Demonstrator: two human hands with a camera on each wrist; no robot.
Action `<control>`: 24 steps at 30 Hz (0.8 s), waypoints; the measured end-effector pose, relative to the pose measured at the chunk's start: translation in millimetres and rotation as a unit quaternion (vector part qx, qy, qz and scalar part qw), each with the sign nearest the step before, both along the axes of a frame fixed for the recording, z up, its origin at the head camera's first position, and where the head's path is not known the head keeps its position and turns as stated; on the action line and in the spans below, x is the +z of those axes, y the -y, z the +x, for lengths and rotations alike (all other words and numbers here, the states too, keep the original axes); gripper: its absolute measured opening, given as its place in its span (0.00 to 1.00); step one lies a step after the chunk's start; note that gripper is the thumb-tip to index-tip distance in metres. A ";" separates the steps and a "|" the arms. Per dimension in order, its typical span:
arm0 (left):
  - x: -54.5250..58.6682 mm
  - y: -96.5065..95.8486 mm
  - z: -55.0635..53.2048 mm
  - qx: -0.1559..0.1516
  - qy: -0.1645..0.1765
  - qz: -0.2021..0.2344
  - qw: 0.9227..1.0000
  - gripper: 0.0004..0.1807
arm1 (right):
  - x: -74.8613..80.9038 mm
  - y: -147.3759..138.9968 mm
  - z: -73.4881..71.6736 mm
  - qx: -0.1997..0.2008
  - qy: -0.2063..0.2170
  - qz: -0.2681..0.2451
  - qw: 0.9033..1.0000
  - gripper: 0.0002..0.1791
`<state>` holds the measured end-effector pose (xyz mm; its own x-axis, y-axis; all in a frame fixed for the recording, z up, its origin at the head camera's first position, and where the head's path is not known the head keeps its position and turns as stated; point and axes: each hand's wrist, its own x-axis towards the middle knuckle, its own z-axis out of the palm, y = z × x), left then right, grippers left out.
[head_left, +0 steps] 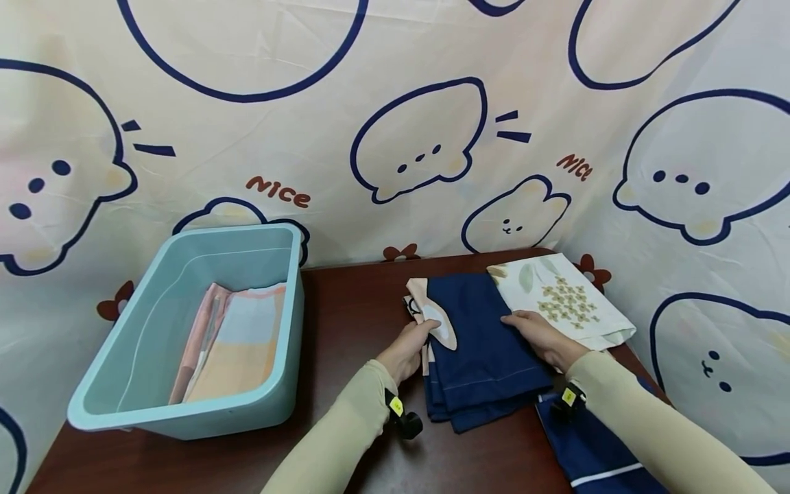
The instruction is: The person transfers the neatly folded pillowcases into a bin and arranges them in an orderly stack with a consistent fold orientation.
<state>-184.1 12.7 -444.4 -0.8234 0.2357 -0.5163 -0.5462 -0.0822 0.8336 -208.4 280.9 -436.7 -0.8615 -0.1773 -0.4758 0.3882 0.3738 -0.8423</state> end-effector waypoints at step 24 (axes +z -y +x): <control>-9.1 3.6 2.3 -0.049 -0.018 0.038 0.998 0.31 | 2.6 2.8 2.9 0.045 0.044 -0.096 0.993 0.36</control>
